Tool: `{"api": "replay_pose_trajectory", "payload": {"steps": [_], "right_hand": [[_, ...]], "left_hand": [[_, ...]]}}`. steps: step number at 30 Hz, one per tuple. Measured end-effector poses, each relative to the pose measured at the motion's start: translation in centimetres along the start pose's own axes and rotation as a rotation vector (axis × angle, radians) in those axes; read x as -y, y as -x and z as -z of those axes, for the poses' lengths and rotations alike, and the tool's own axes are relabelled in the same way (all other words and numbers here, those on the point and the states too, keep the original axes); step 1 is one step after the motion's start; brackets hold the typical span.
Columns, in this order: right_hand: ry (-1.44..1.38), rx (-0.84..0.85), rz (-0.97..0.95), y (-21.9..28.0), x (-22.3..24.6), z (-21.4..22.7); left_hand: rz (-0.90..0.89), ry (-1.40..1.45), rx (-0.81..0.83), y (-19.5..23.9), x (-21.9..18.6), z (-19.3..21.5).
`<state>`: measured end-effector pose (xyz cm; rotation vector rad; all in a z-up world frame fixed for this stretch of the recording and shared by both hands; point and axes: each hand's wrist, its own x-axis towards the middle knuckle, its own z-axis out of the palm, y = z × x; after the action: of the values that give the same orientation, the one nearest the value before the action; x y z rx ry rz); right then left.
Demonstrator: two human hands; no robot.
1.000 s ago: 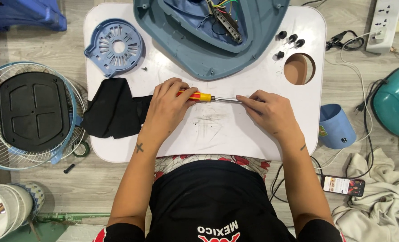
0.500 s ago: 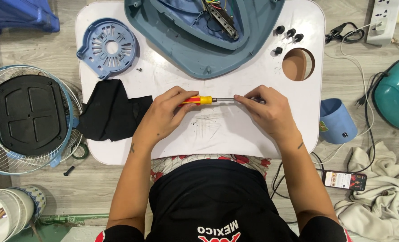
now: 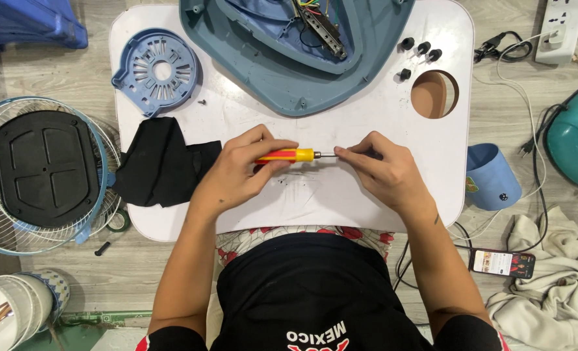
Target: The person uses a screwdriver to remove screws from the back cover of a fan base. They then detach the cover to reveal the internal wiring and components, placing the screws on the table.
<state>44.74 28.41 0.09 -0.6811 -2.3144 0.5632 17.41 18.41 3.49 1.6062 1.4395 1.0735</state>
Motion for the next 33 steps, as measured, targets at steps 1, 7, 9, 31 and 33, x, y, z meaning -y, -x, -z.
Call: {"api": "replay_pose_trajectory", "payload": {"steps": [1,7,9,31,33], "right_hand": [[-0.006,-0.018,0.005,0.0,0.1,-0.2],[-0.118,-0.003,-0.028,-1.9,1.8,0.0],[-0.13,0.041,0.001,-2.8,2.6,-0.1],[-0.424,-0.41,0.24,-10.2,0.7,5.0],[-0.452,-0.366,0.213,-9.9,-0.9,3.7]], "left_hand": [[-0.004,0.011,0.007,-0.2,-0.4,-0.1],[-0.051,-0.024,-0.101,-0.7,-1.8,0.3],[-0.118,-0.042,-0.122,-0.9,-1.5,-0.5],[-0.422,-0.683,-0.149,-8.0,2.9,-3.0],[-0.439,-0.662,-0.166,-7.8,3.2,-3.5]]}}
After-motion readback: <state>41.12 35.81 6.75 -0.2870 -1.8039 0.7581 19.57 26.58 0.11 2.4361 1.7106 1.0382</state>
